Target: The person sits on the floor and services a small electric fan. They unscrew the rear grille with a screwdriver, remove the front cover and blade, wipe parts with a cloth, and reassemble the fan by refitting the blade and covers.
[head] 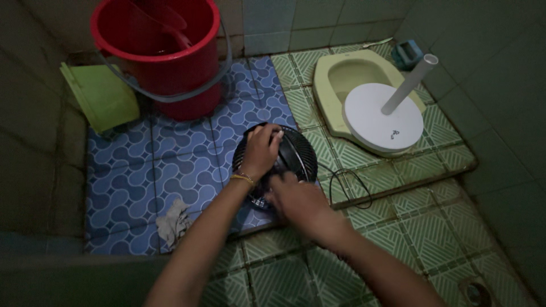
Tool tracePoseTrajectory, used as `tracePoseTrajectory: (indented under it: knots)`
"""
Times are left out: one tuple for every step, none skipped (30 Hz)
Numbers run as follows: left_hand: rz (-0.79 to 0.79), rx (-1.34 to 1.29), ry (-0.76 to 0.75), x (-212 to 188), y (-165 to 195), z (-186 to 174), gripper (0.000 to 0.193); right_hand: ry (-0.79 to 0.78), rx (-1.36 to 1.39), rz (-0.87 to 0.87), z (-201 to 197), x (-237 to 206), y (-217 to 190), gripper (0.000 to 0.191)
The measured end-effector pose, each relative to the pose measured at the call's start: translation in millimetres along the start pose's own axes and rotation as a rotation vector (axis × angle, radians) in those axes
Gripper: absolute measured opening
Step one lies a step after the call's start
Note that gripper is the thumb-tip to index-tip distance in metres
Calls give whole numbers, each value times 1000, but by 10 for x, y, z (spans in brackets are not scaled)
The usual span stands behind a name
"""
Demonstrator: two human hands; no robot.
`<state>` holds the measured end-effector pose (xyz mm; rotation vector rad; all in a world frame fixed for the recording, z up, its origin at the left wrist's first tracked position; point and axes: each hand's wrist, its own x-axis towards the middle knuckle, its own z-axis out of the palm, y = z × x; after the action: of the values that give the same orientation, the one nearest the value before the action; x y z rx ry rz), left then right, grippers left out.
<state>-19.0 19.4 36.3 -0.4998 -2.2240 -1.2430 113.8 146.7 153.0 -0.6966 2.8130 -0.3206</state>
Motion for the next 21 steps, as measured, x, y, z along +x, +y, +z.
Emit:
tracePoseTrajectory:
  knots:
    - [-3,1,-6,-2,-2,-4,16,-37,-96,151,-8,16,-9,32]
    - [1,0,-8,-4,-5,-8,15,15,-12,47,-23,12,-8,38]
    - [7,-2,-5,1,-6,-5,15,67,67,-60,-52,-10,12,48]
    - [11,-4,-1,5,-9,-1,15,116,144,-169,-80,-27,28,60]
    - [11,4,0,-3,-12,0,15,76,167,-187,-93,-36,26,50]
    - [15,12,3,-4,-16,4,16,41,187,-207,-99,-37,20,41]
    - [19,19,11,1,-22,9,16,6,202,-230,-103,-36,21,32]
    - [12,14,2,1,-28,15,16,-22,99,-108,-97,-29,25,33]
    - [3,9,-7,-3,-34,19,16,-52,-4,14,-73,-7,9,35]
    - [-8,4,-14,-6,-40,25,16,-83,-107,135,-44,15,0,39]
    - [-6,9,-13,-8,-42,28,16,-20,-90,82,-17,26,10,42]
    - [-1,13,-10,-8,-46,32,16,45,-76,29,7,37,31,45]
    - [3,17,-2,-5,-53,40,16,109,-66,-29,27,50,56,49]
    - [15,17,5,-6,-61,41,16,109,-33,-129,44,49,81,48]
    - [27,16,10,-10,-66,42,16,111,-1,-228,61,44,100,50]
    - [39,14,19,-6,-72,42,17,113,27,-331,76,54,101,53]
    - [38,20,16,-1,-77,40,17,78,-19,-192,86,71,94,43]
    - [33,25,10,-4,-80,36,17,40,-63,-51,98,84,73,35]
    - [29,31,3,-3,-81,33,17,1,-106,90,97,95,58,32]
    - [16,29,-6,-8,-78,32,17,8,-58,70,89,94,46,37]
    - [7,28,-17,-6,-76,28,17,20,-9,52,77,83,36,44]
